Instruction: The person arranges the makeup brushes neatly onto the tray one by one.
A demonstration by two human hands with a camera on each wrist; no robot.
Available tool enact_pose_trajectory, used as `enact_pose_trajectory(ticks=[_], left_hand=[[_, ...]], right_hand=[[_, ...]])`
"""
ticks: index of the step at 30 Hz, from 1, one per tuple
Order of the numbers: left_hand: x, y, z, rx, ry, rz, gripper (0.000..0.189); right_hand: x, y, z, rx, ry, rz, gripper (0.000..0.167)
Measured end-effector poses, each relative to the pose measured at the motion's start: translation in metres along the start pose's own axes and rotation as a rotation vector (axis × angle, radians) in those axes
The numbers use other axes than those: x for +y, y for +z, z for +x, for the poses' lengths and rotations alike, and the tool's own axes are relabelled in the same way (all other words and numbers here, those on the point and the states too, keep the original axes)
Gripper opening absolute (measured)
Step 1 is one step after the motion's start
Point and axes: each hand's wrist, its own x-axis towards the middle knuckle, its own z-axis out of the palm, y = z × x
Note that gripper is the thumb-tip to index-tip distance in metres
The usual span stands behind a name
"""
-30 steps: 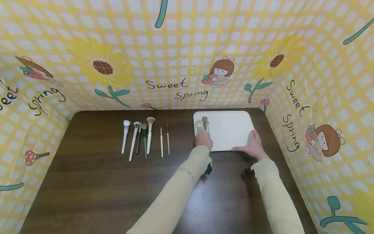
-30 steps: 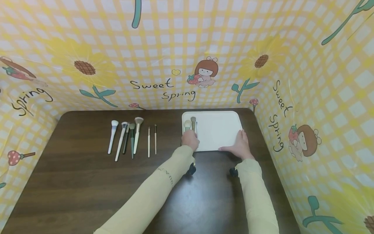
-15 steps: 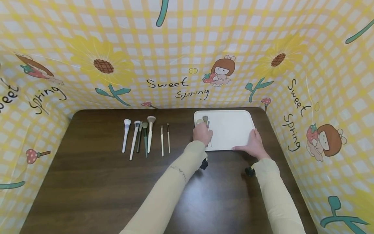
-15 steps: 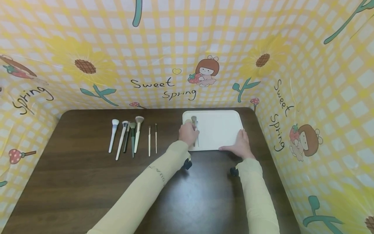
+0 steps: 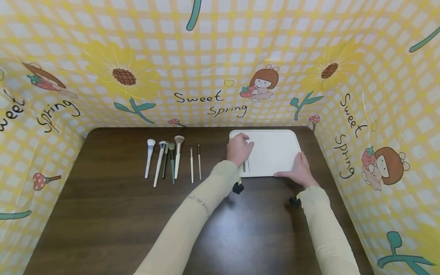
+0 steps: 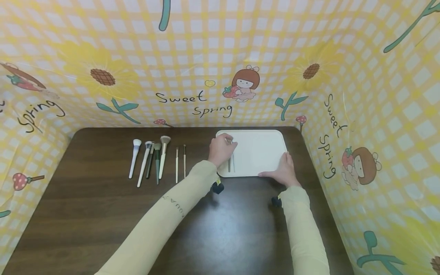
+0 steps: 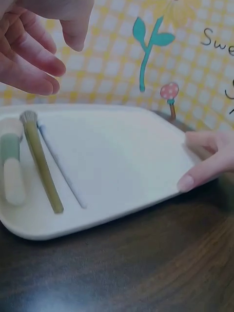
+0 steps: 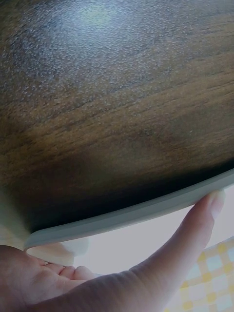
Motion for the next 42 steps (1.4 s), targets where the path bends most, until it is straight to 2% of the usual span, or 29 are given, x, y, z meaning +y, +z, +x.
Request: enact_pose_trajectory(ticks=[7,20,27,35,42], left_hand=[[-0.001,-0.016,-0.004,0.006,0.032,-0.064,0.026],[-0.035,-0.034,-0.002,0.024,-0.033,-0.075,0.03],[-0.053,-0.038,-0.003,0.035,-0.054,-0.049,0.032],[-0.065,-0.043,-0.006,0.054,-0.067,-0.033,0.03],[-0.073,-0.048,-0.011,0.051,-0.086,-0.042,0.032]], right_hand=[[0.001,0.0,-0.001,0.001,0.012,0.002,0.152],[0.003,-0.001,0.002,0.002,0.015,-0.008,0.153],[-0.003,-0.006,0.001,0.005,0.013,-0.039,0.155],[-0.007,-0.007,0.0,-0.022,0.094,-0.065,0.156],[-0.006,-0.005,-0.003,-0.009,0.136,-0.073,0.155]])
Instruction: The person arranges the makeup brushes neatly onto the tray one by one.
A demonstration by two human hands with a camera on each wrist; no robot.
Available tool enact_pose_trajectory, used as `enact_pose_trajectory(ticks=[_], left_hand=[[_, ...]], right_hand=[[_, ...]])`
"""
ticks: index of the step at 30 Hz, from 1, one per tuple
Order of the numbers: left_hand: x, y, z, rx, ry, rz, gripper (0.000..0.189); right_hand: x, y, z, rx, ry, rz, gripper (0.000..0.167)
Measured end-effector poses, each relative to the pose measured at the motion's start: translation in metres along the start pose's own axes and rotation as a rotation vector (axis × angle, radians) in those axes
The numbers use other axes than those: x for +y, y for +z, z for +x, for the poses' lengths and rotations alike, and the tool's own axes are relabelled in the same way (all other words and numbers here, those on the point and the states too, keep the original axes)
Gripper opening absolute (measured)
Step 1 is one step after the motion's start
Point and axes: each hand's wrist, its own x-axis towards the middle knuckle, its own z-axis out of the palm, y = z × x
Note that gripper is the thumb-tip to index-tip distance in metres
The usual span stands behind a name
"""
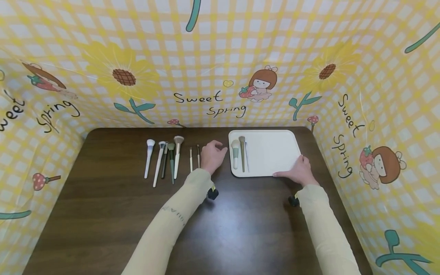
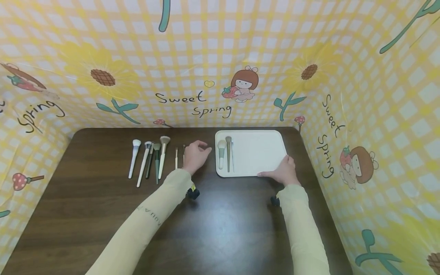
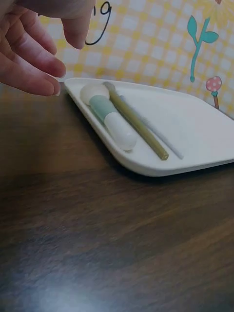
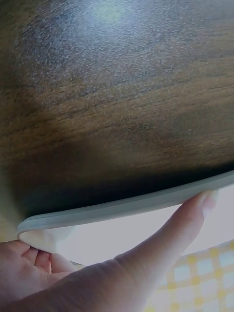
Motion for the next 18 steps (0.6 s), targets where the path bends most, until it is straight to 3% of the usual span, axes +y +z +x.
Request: enact_pose_trajectory(ticks=[11,18], left_hand=[[-0.025,-0.021,0.0,0.049,-0.01,0.033,0.033],[-0.038,-0.035,-0.005,0.05,-0.053,0.018,0.034]], right_hand=[[0.004,0.003,0.002,0.032,-0.003,-0.096,0.16],[0.0,0.0,-0.003,0.052,0.002,-0.108,0.154]])
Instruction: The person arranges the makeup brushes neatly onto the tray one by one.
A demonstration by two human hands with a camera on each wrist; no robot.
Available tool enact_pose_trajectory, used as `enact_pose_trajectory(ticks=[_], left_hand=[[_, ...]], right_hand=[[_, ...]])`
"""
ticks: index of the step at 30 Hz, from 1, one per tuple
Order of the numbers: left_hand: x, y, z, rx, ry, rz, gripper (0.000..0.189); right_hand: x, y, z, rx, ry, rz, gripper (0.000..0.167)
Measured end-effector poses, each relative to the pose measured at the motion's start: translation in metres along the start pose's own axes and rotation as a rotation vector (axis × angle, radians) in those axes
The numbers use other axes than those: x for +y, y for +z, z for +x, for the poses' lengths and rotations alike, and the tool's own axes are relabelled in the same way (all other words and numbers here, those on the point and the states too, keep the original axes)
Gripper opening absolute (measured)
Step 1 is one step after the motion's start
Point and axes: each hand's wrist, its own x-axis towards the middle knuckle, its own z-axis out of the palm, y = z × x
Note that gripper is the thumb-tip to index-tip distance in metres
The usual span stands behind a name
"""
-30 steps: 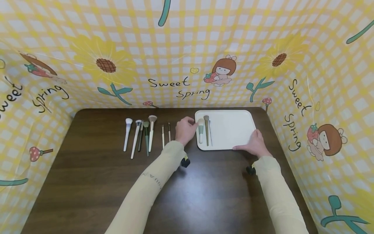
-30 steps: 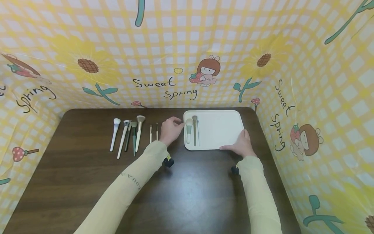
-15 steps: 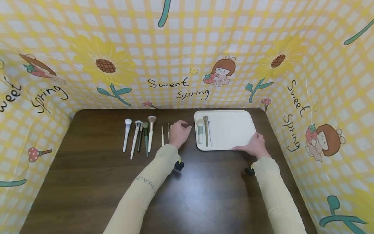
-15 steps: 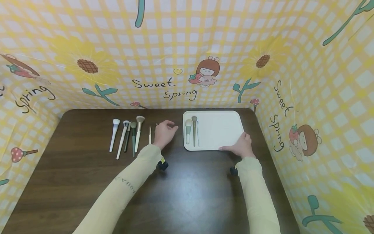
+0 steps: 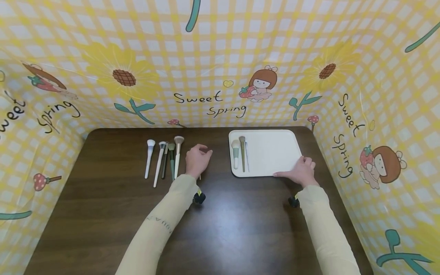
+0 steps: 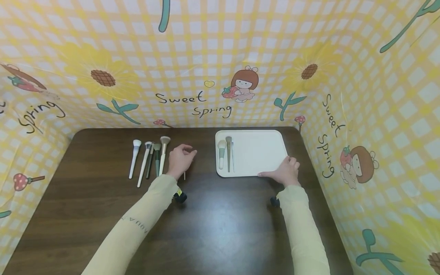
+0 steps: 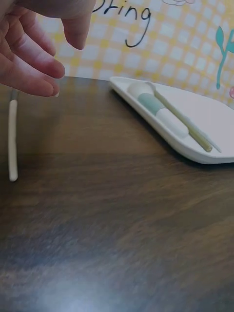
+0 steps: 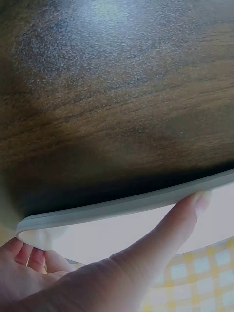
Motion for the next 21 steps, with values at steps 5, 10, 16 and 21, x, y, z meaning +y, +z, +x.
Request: enact_pose_trajectory(ticks=[5,10,16,21], left_hand=[[-0.009,-0.007,-0.005,0.0,-0.005,-0.017,0.034],[-0.017,-0.01,-0.009,0.004,-0.024,-0.022,0.033],[-0.021,-0.012,-0.011,-0.006,-0.031,-0.038,0.033],[-0.022,-0.013,-0.012,-0.014,-0.028,-0.055,0.034]], right_hand=[[0.0,0.0,-0.001,0.005,-0.006,-0.01,0.152],[-0.001,0.003,-0.002,0.028,-0.03,0.002,0.15],[0.001,0.008,-0.013,0.085,-0.081,0.049,0.143],[0.01,0.019,-0.024,0.121,-0.096,0.103,0.143]])
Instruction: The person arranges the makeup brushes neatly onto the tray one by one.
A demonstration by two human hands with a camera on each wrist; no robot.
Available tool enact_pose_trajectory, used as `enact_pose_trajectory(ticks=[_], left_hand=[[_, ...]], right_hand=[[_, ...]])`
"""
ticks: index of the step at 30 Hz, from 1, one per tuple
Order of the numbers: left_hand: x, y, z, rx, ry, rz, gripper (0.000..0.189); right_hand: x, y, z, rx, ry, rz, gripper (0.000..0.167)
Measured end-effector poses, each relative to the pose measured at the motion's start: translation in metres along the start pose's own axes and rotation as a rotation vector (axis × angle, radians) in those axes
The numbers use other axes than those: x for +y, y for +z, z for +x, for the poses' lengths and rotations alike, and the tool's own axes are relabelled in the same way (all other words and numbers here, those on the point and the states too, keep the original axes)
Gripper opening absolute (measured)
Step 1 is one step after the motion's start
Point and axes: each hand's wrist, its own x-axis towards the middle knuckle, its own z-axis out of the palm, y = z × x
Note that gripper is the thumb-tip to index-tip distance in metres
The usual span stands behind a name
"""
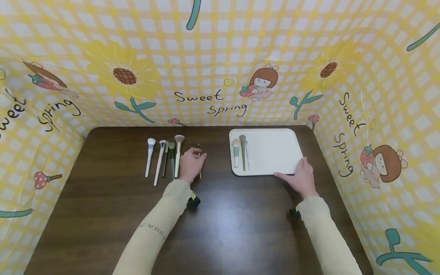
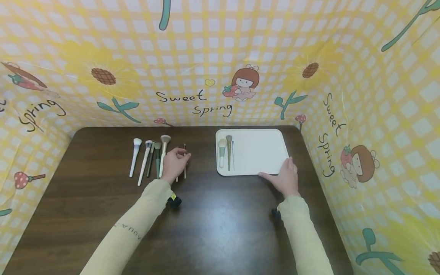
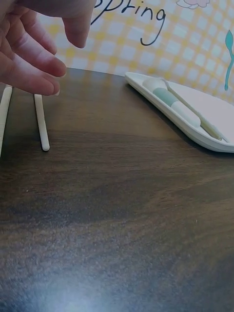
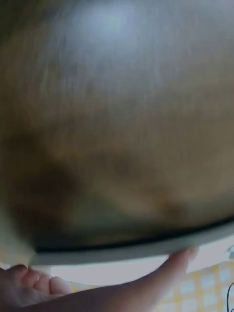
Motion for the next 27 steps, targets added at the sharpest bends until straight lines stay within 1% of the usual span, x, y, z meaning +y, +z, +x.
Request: enact_pose_trajectory(ticks=[5,12,15,19,21,23,27], left_hand=[[-0.0013,0.0004,0.002,-0.003,-0.003,-0.003,0.034],[-0.0058,-0.0014,0.0053,0.031,-0.027,0.006,0.033],[-0.0063,-0.003,0.0056,0.056,-0.022,0.009,0.031],[-0.0065,-0.0057,0.0042,0.073,0.001,0.023,0.031],[-0.0069,-0.0067,0.0038,0.07,0.005,0.043,0.031],[-0.0073,-0.0077,0.0038,0.058,0.007,0.083,0.029],[-0.0061,-0.0091,0.004,0.012,-0.001,0.183,0.025]], right_hand=[[0.0058,0.0041,-0.0055,0.025,-0.033,0.013,0.137],[0.0044,0.0043,-0.0051,0.025,-0.028,0.029,0.137],[0.006,0.0046,-0.0019,0.044,-0.037,0.023,0.137],[0.0081,0.0057,0.0,0.063,-0.047,0.027,0.137],[0.0082,0.0061,-0.0001,0.066,-0.042,0.035,0.137],[0.0083,0.0067,-0.0003,0.066,-0.037,0.041,0.137],[0.0078,0.0077,-0.0009,0.057,-0.022,0.045,0.137]])
